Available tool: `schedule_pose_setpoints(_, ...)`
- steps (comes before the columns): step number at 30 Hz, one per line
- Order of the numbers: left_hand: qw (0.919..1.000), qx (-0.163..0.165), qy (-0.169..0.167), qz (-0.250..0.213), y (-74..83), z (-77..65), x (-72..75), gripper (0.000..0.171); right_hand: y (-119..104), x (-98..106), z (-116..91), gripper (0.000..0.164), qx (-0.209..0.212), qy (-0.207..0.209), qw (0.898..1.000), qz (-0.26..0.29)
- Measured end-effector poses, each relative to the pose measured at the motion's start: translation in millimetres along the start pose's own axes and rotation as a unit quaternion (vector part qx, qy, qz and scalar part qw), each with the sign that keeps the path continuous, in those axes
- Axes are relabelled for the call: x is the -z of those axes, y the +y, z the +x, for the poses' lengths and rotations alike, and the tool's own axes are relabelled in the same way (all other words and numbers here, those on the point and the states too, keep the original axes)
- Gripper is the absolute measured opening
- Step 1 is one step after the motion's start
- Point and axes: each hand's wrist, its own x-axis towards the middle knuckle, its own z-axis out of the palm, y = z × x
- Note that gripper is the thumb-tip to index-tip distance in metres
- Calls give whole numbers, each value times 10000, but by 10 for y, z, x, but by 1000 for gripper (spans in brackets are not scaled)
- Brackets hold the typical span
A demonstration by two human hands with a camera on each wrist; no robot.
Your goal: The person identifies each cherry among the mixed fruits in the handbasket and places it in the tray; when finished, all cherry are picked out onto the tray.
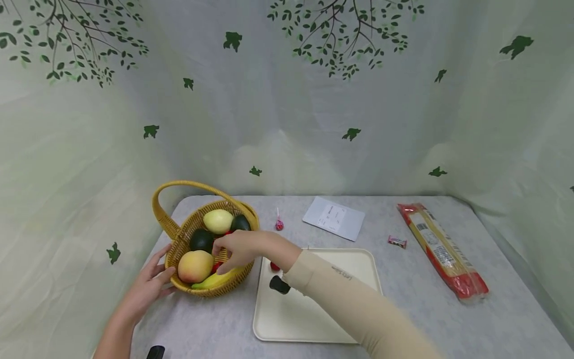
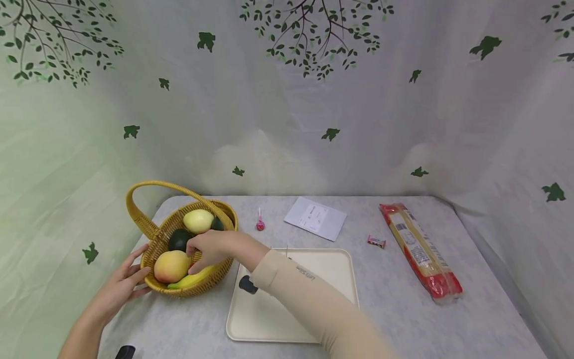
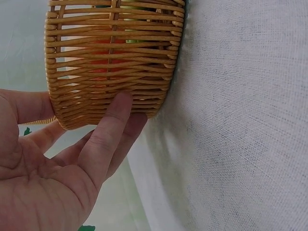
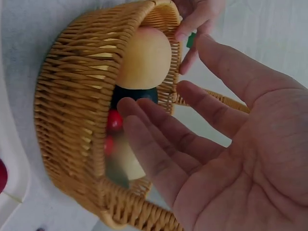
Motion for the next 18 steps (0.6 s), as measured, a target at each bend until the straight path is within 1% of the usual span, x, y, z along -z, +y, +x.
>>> schedule_pose_setpoints(4, 10000, 31, -8, 4, 1, -7, 9, 74, -101, 49, 225, 47, -311, -381, 9985, -239)
schedule_pose_setpoints(6, 10000, 45, -2, 1, -4, -8, 4, 74, -139, 72, 322, 48, -488, -606, 9967, -217)
schedule_pose_setpoints(8, 10000, 23, 2, -32, -11, -8, 4, 74, -160, 95, 407, 50, -651, -835, 9944, -47)
schedule_pose_setpoints(9, 10000, 9, 9, -35, -13, -10, 5, 74, -164, 103, 442, 48, -754, -938, 9927, 88)
schedule_pose_setpoints(12, 10000, -28, 13, -49, -17, -14, 14, 74, -150, 106, 528, 38, -987, -1107, 9868, 646)
schedule_pose_setpoints(14, 10000, -40, 20, -19, -13, -16, 17, 74, -122, 91, 574, 31, -1135, -1132, 9828, 916)
schedule_pose_setpoints(16, 10000, -10, 17, 25, -9, -16, 24, 74, -109, 81, 614, 28, -1335, -1136, 9793, 1007)
schedule_pose_setpoints(18, 10000, -28, 0, 62, -10, -16, 41, 74, -108, 83, 658, 30, -1571, -1148, 9768, 896)
